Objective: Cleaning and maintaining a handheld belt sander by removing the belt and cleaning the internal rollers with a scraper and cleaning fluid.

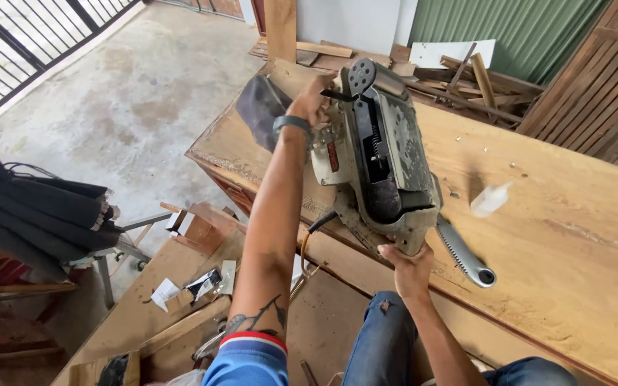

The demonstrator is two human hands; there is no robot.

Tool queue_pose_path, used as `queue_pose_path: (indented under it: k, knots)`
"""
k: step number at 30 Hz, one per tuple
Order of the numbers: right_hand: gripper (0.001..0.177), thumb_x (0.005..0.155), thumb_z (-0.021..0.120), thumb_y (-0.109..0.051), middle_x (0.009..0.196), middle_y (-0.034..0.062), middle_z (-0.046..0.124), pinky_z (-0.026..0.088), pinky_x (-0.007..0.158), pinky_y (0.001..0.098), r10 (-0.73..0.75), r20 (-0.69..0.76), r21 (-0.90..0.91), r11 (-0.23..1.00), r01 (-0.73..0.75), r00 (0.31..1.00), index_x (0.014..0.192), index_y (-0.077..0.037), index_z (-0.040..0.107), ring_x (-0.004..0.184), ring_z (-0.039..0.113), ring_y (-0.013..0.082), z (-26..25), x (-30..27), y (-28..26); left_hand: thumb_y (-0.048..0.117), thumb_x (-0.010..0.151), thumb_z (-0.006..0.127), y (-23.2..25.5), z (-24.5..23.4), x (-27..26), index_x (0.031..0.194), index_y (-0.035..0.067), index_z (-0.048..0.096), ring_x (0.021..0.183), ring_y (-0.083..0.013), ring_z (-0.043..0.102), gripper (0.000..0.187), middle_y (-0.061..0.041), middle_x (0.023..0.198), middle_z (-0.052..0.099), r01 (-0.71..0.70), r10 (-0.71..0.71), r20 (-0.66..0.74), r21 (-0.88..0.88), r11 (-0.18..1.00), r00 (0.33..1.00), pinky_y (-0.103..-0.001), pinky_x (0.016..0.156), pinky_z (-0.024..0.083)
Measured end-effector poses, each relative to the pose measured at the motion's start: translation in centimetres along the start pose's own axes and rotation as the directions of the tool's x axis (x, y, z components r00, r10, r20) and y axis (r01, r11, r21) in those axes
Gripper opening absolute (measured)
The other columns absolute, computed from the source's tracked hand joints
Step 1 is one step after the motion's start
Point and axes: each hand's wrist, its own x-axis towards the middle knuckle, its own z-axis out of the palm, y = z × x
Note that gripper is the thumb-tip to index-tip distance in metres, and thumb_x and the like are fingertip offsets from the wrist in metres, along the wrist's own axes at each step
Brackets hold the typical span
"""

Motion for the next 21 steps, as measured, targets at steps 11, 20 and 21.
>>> queue_pose_path:
  k: [11,20,21]
  knots:
    - [0.040,0.084,0.078,-0.006,0.108,0.0244,0.069,0.059,0.087,0.0692,0.001,0.015,-0.091,0.996,0.000,1.000,0.121,0.000,0.063,0.112,0.065,0.0471,-2.7,-1.1,-0.2,0.009,0.081,0.068,-18.8,-0.5,23.3,0.084,-0.007,0.071,0.097,-0.0414,0.066,0.017,-0.022,0.064,0.060,-0.900,0.834,0.425,0.398,0.178,0.353,-0.059,0.096,0.044]
    - [0.063,0.080,0.086,-0.011,0.127,0.0211,0.067,0.049,0.106,0.0722,-0.030,0.072,0.141,0.990,0.019,0.997,0.137,-0.003,0.059,0.124,0.059,0.0457,-1.6,-2.9,-0.5,0.032,0.098,0.055,-19.0,-9.8,19.0,0.128,0.003,0.055,0.133,-0.0383,0.042,0.041,-0.014,0.130,0.054,-0.640,0.491,0.553,0.768,0.013,0.673,-0.048,0.125,0.029]
    - [0.064,0.080,0.087,-0.012,0.127,0.0209,0.067,0.046,0.108,0.0747,-0.020,0.075,0.177,0.984,0.006,0.997,0.137,-0.003,0.060,0.125,0.058,0.0468,-1.1,-3.2,-1.1,0.046,0.090,0.056,-20.5,-11.4,18.4,0.153,0.004,0.044,0.151,-0.0359,0.028,0.077,-0.019,0.157,0.043,-0.359,0.409,0.562,0.804,-0.473,0.719,-0.049,0.131,0.020]
